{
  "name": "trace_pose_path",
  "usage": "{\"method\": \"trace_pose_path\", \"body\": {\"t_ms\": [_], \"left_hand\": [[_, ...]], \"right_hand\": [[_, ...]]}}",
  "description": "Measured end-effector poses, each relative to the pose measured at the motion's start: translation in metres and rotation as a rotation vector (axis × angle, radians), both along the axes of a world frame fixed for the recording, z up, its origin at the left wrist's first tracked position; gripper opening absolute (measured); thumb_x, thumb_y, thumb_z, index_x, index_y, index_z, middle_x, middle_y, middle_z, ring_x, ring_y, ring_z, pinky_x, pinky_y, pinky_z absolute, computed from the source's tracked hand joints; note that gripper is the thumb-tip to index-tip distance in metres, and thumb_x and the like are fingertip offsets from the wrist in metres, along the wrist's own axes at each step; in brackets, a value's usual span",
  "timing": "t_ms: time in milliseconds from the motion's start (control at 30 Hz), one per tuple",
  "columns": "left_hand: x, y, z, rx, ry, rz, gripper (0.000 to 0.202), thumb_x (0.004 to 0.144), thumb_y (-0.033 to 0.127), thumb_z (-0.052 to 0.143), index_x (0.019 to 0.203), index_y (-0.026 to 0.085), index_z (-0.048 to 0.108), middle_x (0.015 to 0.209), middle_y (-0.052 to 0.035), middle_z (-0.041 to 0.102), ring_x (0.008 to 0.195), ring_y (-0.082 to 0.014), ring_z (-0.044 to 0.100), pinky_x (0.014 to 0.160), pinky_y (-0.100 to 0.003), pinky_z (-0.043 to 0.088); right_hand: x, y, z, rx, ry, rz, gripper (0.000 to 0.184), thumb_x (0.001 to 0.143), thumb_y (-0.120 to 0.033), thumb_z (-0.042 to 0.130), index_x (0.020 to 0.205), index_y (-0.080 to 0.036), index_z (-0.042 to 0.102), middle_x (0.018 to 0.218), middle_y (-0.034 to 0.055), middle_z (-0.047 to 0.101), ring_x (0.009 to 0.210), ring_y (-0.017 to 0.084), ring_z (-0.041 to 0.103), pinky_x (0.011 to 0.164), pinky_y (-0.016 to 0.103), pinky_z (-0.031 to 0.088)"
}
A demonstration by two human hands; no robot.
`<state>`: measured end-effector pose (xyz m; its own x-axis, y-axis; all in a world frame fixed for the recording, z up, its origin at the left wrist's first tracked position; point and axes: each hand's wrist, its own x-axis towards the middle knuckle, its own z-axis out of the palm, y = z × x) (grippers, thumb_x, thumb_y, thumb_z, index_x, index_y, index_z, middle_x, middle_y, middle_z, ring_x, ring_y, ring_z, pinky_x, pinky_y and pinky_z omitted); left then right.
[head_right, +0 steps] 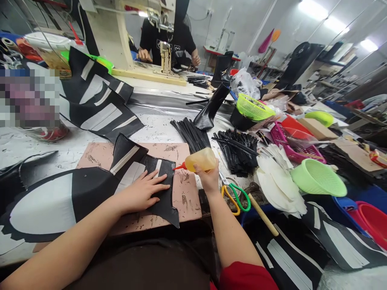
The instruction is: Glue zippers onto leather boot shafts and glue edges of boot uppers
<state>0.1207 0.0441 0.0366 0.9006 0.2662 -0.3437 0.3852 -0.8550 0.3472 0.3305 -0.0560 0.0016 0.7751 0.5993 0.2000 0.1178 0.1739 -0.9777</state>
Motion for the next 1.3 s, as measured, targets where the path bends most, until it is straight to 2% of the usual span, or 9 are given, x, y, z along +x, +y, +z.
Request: {"method": "trace_pose_path", "body": {"t_ms": [100, 267, 467, 633, 733, 833, 1033, 1167, 1300], "left_hand": [[0.0, 0.0, 0.001, 0.005, 0.004, 0.0, 0.052, 0.076, 0.024, 0.051, 0.127, 0.033, 0.043, 0.145, 0.0014, 0.024, 0.135, -0.0288, 0.011, 0.107, -0.055, 0.008], [0.0, 0.0, 0.0, 0.016, -0.022, -0.008, 0.05, 0.076, 0.024, 0.05, 0.125, 0.032, 0.045, 0.145, 0.0005, 0.026, 0.135, -0.028, 0.011, 0.107, -0.055, 0.009], [0.001, 0.0, 0.0, 0.031, -0.011, -0.012, 0.048, 0.075, 0.024, 0.05, 0.123, 0.03, 0.047, 0.145, 0.0001, 0.026, 0.135, -0.029, 0.012, 0.107, -0.055, 0.011], [0.002, -0.001, 0.003, 0.019, 0.0, 0.001, 0.045, 0.076, 0.024, 0.05, 0.121, 0.028, 0.049, 0.145, -0.0002, 0.026, 0.135, -0.0287, 0.012, 0.107, -0.055, 0.013], [0.002, -0.001, 0.003, 0.024, 0.013, -0.004, 0.043, 0.076, 0.024, 0.05, 0.119, 0.027, 0.05, 0.145, -0.001, 0.025, 0.135, -0.029, 0.012, 0.107, -0.055, 0.012], [0.003, -0.001, 0.002, 0.042, 0.012, -0.014, 0.04, 0.076, 0.025, 0.049, 0.116, 0.026, 0.052, 0.145, -0.0013, 0.026, 0.135, -0.0294, 0.012, 0.107, -0.055, 0.013], [0.006, -0.002, 0.004, 0.067, 0.014, -0.036, 0.038, 0.074, 0.024, 0.047, 0.111, 0.024, 0.054, 0.145, -0.0021, 0.028, 0.134, -0.0303, 0.015, 0.106, -0.056, 0.014], [0.007, -0.005, 0.005, 0.074, 0.016, -0.035, 0.036, 0.071, 0.032, 0.052, 0.106, 0.023, 0.055, 0.144, -0.0032, 0.028, 0.134, -0.0319, 0.017, 0.106, -0.055, 0.014], [0.01, -0.011, 0.006, 0.122, 0.009, -0.02, 0.044, 0.069, 0.044, 0.057, 0.107, 0.023, 0.054, 0.144, -0.0057, 0.03, 0.132, -0.0357, 0.019, 0.104, -0.058, 0.014]], "right_hand": [[-0.001, -0.003, 0.0, 0.0, -0.011, 0.034, 0.055, 0.058, -0.04, 0.075, 0.098, -0.019, 0.045, 0.081, 0.0017, 0.06, 0.074, 0.021, 0.063, 0.053, 0.033, 0.056], [-0.003, -0.003, 0.004, 0.021, -0.008, -0.025, 0.056, 0.056, -0.039, 0.075, 0.097, -0.02, 0.043, 0.083, 0.0008, 0.06, 0.074, 0.02, 0.062, 0.053, 0.033, 0.056], [-0.005, -0.012, 0.005, -0.049, 0.038, 0.084, 0.064, 0.055, -0.042, 0.076, 0.104, -0.017, 0.043, 0.086, 0.0063, 0.061, 0.076, 0.024, 0.062, 0.05, 0.034, 0.055], [-0.008, -0.018, 0.002, 0.01, 0.005, 0.016, 0.061, 0.057, -0.04, 0.075, 0.105, -0.019, 0.044, 0.087, 0.0033, 0.061, 0.078, 0.022, 0.062, 0.054, 0.034, 0.055], [-0.006, -0.025, -0.001, -0.025, 0.021, 0.098, 0.063, 0.056, -0.041, 0.076, 0.107, -0.019, 0.046, 0.084, 0.003, 0.061, 0.074, 0.022, 0.062, 0.051, 0.034, 0.054], [-0.005, -0.031, -0.005, -0.059, 0.052, 0.171, 0.059, 0.056, -0.042, 0.075, 0.104, -0.018, 0.05, 0.08, 0.0036, 0.062, 0.071, 0.023, 0.061, 0.051, 0.036, 0.054], [-0.009, -0.04, -0.006, -0.015, 0.047, 0.121, 0.05, 0.058, -0.039, 0.075, 0.097, -0.019, 0.053, 0.084, 0.0039, 0.064, 0.075, 0.022, 0.062, 0.061, 0.039, 0.055], [-0.011, -0.048, -0.01, -0.029, 0.033, 0.171, 0.045, 0.059, -0.04, 0.074, 0.093, -0.02, 0.055, 0.08, 0.0036, 0.064, 0.071, 0.021, 0.062, 0.064, 0.039, 0.054], [-0.013, -0.051, -0.009, -0.023, 0.042, 0.123, 0.048, 0.06, -0.042, 0.073, 0.097, -0.02, 0.054, 0.083, 0.0045, 0.064, 0.073, 0.022, 0.061, 0.06, 0.038, 0.054]]}}
